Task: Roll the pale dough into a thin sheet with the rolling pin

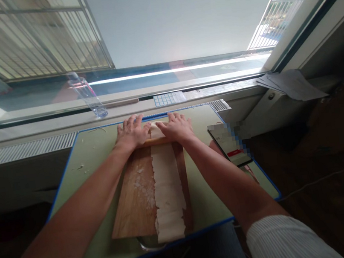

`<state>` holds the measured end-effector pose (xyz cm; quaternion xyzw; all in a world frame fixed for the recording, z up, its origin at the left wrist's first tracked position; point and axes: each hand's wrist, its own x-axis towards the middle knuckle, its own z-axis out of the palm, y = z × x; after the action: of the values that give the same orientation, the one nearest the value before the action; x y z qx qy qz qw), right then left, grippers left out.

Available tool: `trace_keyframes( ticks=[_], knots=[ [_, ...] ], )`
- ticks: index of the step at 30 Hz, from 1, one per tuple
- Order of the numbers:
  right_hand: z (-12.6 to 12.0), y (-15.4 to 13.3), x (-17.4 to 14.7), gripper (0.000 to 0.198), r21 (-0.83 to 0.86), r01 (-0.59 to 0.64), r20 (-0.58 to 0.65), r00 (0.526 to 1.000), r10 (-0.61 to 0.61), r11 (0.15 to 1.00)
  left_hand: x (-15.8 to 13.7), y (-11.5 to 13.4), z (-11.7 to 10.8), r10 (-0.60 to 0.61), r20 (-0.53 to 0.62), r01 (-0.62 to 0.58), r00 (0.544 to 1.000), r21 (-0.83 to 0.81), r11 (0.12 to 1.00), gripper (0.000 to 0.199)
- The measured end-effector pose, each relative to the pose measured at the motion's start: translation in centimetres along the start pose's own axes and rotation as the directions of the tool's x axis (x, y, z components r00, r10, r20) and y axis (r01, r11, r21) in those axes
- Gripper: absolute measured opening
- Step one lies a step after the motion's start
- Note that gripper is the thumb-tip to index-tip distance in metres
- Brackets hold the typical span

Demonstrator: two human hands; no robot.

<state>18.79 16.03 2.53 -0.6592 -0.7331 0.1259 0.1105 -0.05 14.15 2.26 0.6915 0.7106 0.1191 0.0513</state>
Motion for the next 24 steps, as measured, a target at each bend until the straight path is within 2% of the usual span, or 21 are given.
trace_keyframes(
  ticks=[6, 12, 17, 21, 24],
  knots=[
    [0.4, 0.0, -3.4, 0.083, -0.057, 0.009, -0.065, 0.998, -0.013, 0.998, -3.3, 0.3, -0.1, -0.019, -0.004, 0.019, 1.000, 0.016, 1.000, 0.076],
    [0.9, -0.3, -8.9, 0.069, -0.154, 0.026, -0.159, 0.986, -0.051, 0.988, -8.2, 1.0, 0.0, -0.021, -0.018, 0.022, 1.000, 0.062, 0.998, 0.072],
    [1.1, 0.4, -14.8, 0.066, -0.129, 0.065, -0.114, 0.990, -0.079, 0.990, -14.1, 0.8, -0.4, 0.062, -0.003, -0.062, 0.998, 0.028, 0.998, 0.065],
    [1.0, 1.5, -18.6, 0.056, -0.087, 0.107, -0.129, 0.985, -0.118, 0.990, -18.6, 0.2, -0.7, 0.186, -0.082, -0.187, 0.979, -0.008, 0.982, 0.049],
    [0.6, 1.9, -19.6, 0.047, -0.048, 0.109, -0.151, 0.982, -0.115, 0.993, -20.4, 0.1, -0.9, 0.235, -0.145, -0.241, 0.961, -0.025, 0.970, 0.034]
  ],
)
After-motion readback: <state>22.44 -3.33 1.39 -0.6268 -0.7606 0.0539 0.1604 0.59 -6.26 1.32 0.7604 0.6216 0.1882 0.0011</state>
